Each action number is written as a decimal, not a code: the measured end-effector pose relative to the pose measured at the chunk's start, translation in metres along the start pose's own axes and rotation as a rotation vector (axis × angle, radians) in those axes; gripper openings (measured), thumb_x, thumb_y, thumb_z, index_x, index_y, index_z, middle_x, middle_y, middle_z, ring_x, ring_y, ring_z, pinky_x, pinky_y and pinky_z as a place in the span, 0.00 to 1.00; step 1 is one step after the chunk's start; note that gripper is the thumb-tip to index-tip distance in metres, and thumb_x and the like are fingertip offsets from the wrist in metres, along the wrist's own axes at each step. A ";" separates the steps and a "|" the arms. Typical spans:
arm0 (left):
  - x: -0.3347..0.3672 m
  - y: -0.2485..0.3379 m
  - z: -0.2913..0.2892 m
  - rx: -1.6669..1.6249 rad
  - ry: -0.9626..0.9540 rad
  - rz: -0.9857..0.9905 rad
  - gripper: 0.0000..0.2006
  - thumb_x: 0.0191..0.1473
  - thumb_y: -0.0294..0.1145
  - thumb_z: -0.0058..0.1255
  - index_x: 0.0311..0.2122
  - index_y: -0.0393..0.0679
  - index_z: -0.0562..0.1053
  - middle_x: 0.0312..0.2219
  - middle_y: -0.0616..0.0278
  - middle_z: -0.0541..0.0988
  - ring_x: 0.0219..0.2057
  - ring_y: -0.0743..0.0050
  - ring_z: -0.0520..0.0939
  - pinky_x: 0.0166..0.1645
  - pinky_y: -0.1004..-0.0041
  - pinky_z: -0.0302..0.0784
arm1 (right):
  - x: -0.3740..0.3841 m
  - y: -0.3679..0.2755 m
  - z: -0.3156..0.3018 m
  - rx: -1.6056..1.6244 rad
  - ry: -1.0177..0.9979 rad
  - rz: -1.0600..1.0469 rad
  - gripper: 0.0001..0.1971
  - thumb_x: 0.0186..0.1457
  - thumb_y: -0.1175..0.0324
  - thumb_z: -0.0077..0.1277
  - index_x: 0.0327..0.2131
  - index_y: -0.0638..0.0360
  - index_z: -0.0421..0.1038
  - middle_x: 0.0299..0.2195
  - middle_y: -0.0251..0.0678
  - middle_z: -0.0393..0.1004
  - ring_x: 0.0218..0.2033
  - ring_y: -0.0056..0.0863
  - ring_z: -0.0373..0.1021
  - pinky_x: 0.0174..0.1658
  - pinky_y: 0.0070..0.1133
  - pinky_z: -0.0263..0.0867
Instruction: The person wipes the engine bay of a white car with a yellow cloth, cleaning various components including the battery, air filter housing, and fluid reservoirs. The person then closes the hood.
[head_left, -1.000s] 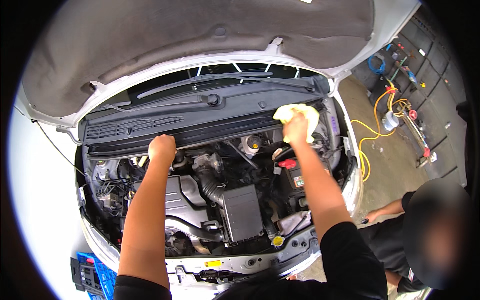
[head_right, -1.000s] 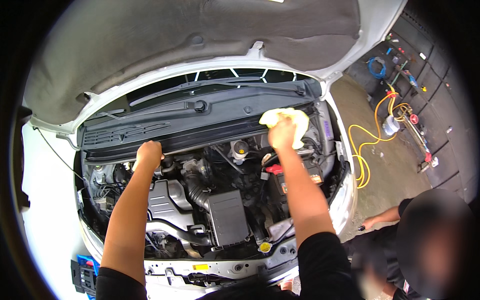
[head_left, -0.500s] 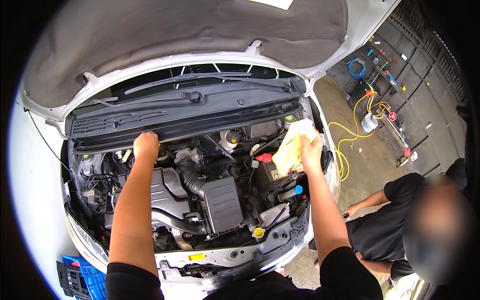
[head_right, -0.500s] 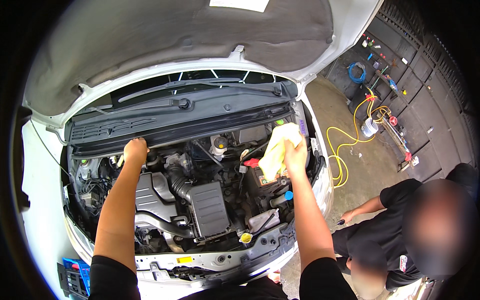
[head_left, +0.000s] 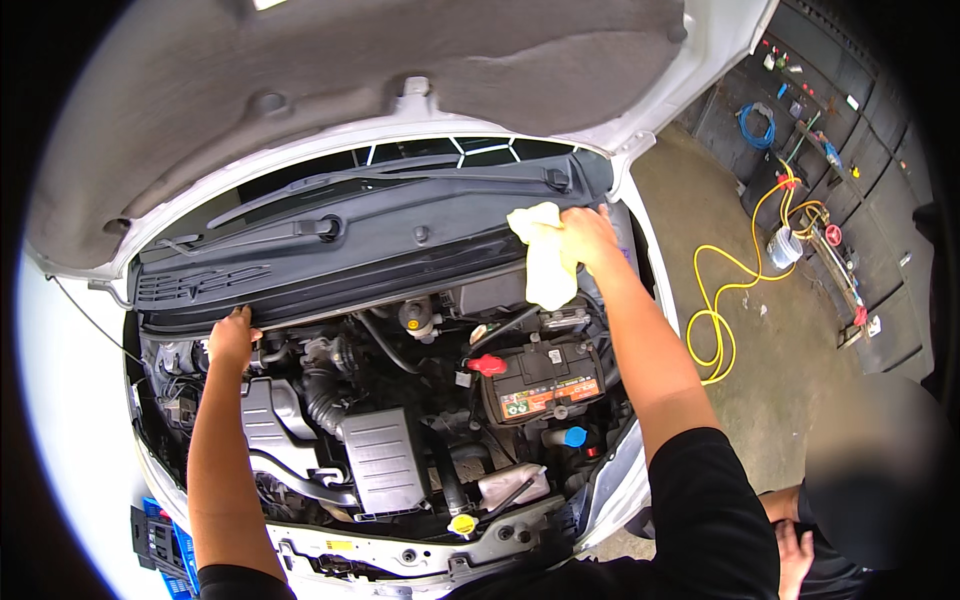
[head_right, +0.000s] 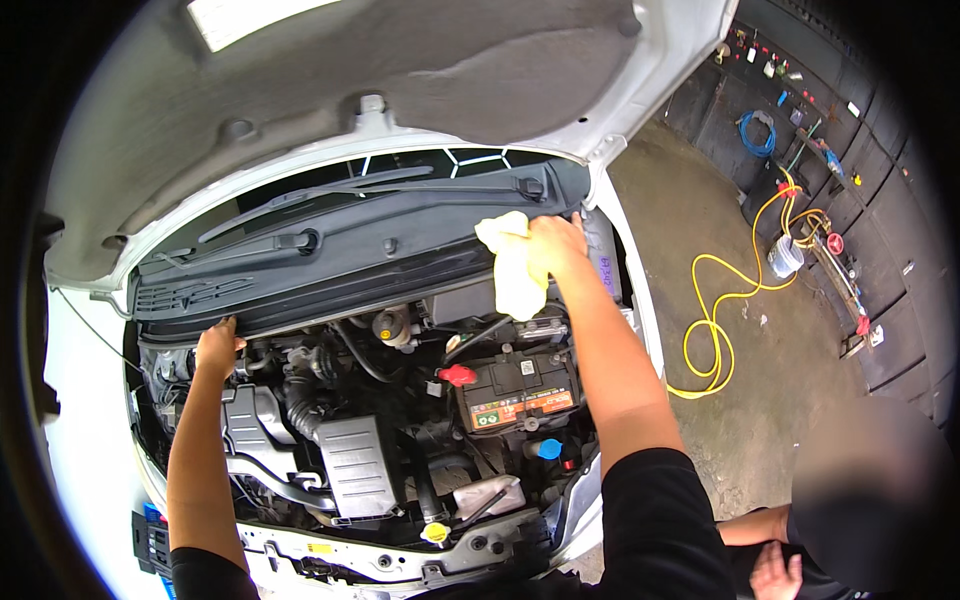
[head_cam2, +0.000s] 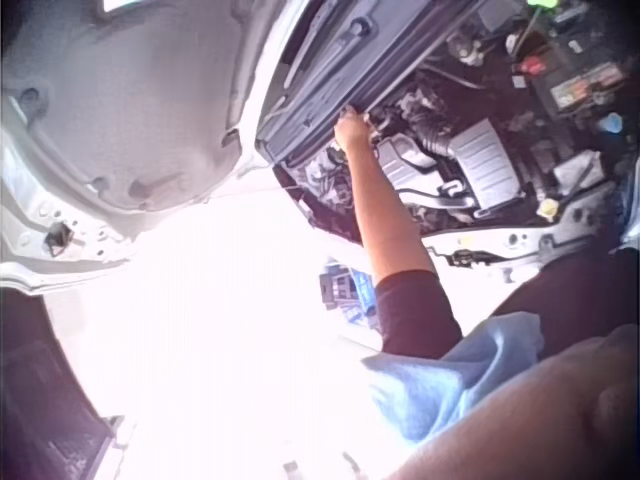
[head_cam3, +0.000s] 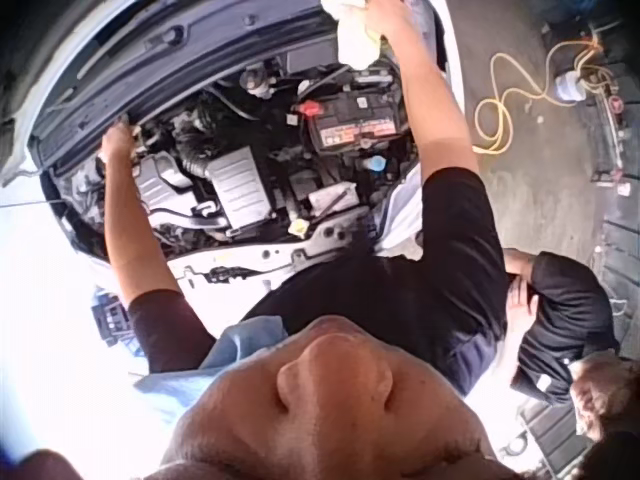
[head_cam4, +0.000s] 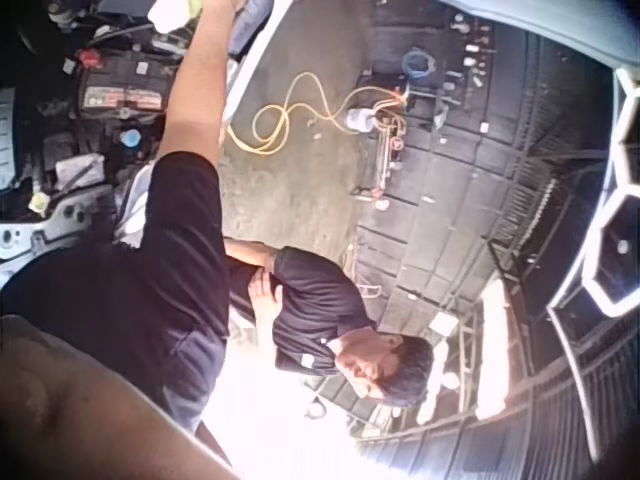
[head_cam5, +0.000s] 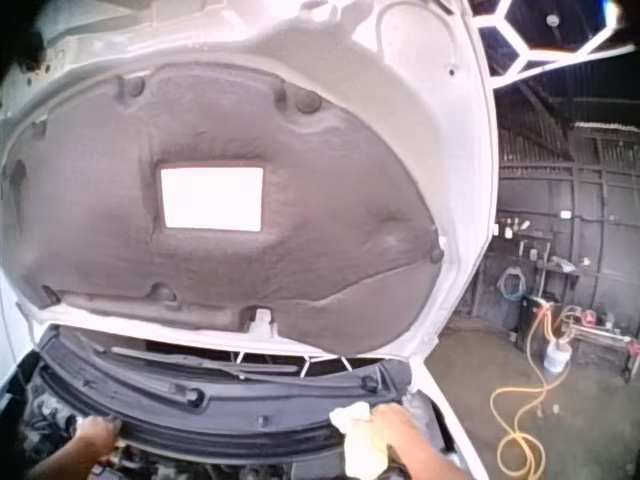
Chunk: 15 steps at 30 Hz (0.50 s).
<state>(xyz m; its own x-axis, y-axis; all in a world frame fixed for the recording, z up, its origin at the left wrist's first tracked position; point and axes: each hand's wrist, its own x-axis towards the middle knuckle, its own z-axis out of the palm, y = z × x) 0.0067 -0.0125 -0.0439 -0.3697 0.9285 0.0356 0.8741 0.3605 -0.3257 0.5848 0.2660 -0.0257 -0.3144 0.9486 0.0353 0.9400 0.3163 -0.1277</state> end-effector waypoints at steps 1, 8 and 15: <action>0.000 0.001 0.000 0.013 0.016 0.012 0.29 0.58 0.43 0.64 0.60 0.39 0.72 0.55 0.48 0.81 0.50 0.48 0.86 0.51 0.58 0.84 | 0.002 0.000 0.003 0.046 0.007 0.025 0.45 0.54 0.21 0.42 0.40 0.57 0.85 0.47 0.45 0.82 0.51 0.47 0.78 0.61 0.51 0.60; -0.006 0.005 -0.006 -0.101 0.018 -0.059 0.31 0.58 0.37 0.64 0.64 0.40 0.71 0.62 0.47 0.75 0.56 0.45 0.81 0.58 0.57 0.80 | 0.000 0.009 0.057 0.576 0.500 -0.108 0.27 0.58 0.40 0.57 0.39 0.57 0.84 0.40 0.42 0.83 0.45 0.47 0.77 0.54 0.44 0.66; -0.005 -0.001 -0.001 -0.123 0.033 -0.042 0.32 0.57 0.36 0.64 0.65 0.39 0.71 0.63 0.46 0.74 0.57 0.44 0.80 0.59 0.56 0.79 | -0.086 -0.017 0.039 1.544 0.692 -0.066 0.16 0.65 0.60 0.57 0.51 0.58 0.80 0.43 0.43 0.83 0.49 0.47 0.76 0.57 0.38 0.67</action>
<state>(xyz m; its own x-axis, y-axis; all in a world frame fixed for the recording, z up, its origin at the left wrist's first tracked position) 0.0077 -0.0170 -0.0427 -0.3978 0.9141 0.0781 0.8909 0.4053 -0.2051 0.5909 0.1788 -0.0653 0.1607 0.8923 0.4220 -0.1999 0.4481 -0.8714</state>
